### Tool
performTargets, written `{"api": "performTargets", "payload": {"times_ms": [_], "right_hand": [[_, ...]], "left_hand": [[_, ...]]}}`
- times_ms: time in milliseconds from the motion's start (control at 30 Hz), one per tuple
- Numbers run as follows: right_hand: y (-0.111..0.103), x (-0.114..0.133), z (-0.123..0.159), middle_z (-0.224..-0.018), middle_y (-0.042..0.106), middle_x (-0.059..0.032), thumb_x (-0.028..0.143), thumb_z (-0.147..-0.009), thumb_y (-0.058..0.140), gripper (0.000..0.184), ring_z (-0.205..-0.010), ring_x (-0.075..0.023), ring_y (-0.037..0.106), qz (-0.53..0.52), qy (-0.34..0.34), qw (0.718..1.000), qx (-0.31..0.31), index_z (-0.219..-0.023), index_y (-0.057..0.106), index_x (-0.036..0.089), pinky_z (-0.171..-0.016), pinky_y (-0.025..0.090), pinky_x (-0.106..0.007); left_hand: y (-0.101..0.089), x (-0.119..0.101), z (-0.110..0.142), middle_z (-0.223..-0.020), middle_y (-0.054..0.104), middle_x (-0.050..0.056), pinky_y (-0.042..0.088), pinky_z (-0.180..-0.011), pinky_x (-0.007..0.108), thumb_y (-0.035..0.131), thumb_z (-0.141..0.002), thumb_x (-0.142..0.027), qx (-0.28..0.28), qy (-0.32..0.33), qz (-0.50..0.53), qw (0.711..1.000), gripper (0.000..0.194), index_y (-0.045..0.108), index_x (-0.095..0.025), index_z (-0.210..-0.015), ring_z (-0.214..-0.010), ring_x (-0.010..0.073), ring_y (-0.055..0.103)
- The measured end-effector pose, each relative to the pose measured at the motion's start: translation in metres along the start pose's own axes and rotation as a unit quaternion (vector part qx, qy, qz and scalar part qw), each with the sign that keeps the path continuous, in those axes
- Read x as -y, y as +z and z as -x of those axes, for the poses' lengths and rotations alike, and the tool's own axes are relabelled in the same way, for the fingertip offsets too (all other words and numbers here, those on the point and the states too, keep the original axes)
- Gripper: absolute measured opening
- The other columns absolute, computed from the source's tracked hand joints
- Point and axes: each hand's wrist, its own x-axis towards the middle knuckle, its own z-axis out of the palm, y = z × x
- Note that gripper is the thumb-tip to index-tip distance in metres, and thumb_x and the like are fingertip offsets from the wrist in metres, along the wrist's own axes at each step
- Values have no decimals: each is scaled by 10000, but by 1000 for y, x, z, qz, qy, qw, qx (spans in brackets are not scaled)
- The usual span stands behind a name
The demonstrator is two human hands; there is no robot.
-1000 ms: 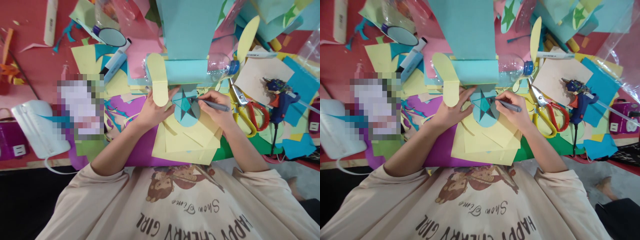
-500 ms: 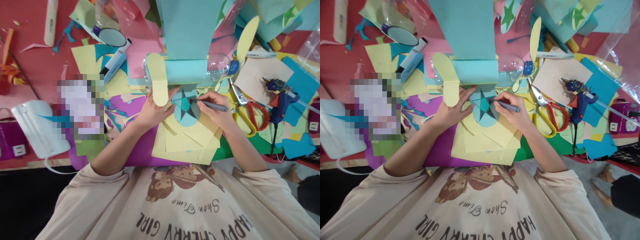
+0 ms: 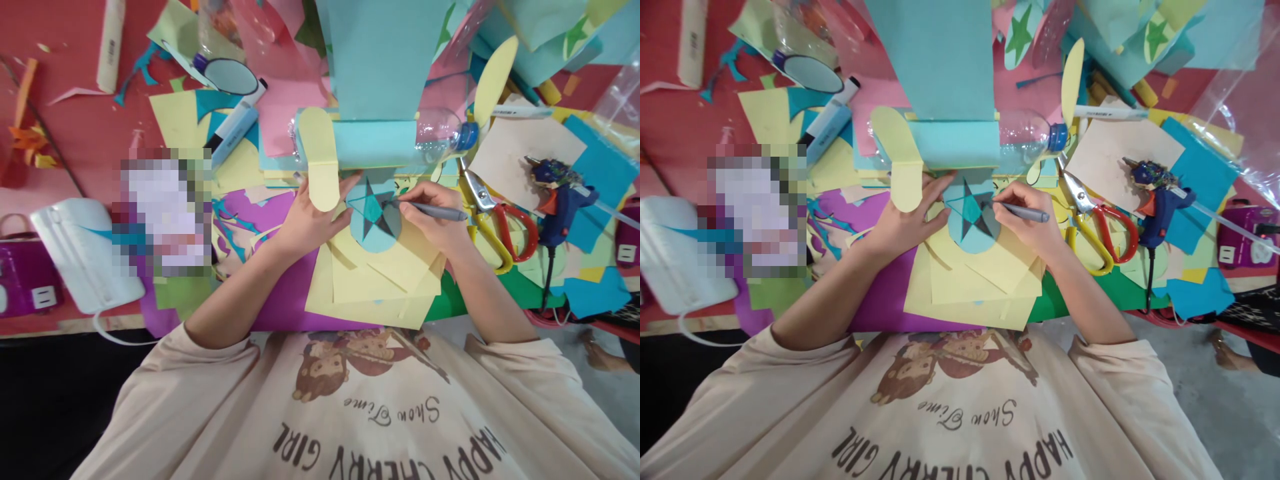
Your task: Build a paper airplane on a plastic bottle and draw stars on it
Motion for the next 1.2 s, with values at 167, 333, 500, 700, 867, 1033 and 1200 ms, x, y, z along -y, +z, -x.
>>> {"api": "performTargets", "payload": {"times_ms": [167, 333, 500, 700, 867, 1033, 1200], "right_hand": [[-3, 2, -1, -659, 649, 13, 488, -813, 694, 269, -571, -111, 575, -25, -18, 996, -83, -769, 638, 229, -515, 447, -265], [-4, 8, -2, -610, 616, 28, 449, -826, 701, 244, -524, -86, 522, -40, -8, 998, -56, -770, 664, 214, -483, 400, -248], [4, 13, -7, -728, 678, 3, 413, -804, 729, 194, -638, -108, 603, -54, -2, 998, 20, -810, 708, 220, -580, 477, -258], [25, 5, -8, -730, 681, 1, 411, -791, 729, 226, -640, -109, 600, -66, 13, 995, 77, -827, 681, 193, -572, 467, -239], [31, 1, -6, -761, 688, -2, 386, -815, 712, 218, -656, -107, 587, -42, 3, 994, 98, -871, 693, 176, -583, 439, -237], [31, -1, -8, -815, 708, -8, 397, -826, 699, 220, -695, -120, 608, -17, -10, 994, 105, -897, 701, 189, -621, 451, -248], [30, -1, -7, -797, 701, 0, 376, -837, 682, 192, -687, -122, 601, 9, -25, 994, 102, -890, 706, 193, -621, 440, -247]], "left_hand": [[0, 1, 0, -1295, 609, 157, 391, -1125, 475, 432, -962, -294, -1, 4, 8, 1000, 523, 420, -163, -1468, -1262, 286, 546], [-4, -2, 1, -1314, 598, 169, 407, -1103, 474, 422, -969, -318, 6, 6, 10, 1000, 515, 436, -149, -1455, -1288, 297, 525], [-7, -3, 1, -1265, 627, 177, 427, -1079, 472, 424, -963, -298, 7, 12, 12, 1000, 510, 449, -127, -1443, -1248, 303, 558], [-3, 1, 2, -1298, 611, 177, 444, -1052, 471, 461, -945, -295, -7, 20, 11, 1000, 523, 452, -131, -1442, -1261, 319, 544], [-3, 1, 2, -1296, 613, 162, 418, -1087, 480, 469, -940, -300, 4, 12, 20, 1000, 539, 431, -149, -1456, -1274, 315, 537], [-3, 1, 1, -1345, 587, 167, 391, -1115, 503, 478, -932, -278, 7, 8, 13, 1000, 537, 437, -151, -1451, -1317, 321, 508], [-2, 1, 1, -1341, 589, 174, 383, -1127, 505, 472, -928, -270, 3, 6, 14, 1000, 528, 450, -134, -1438, -1310, 320, 519]]}}
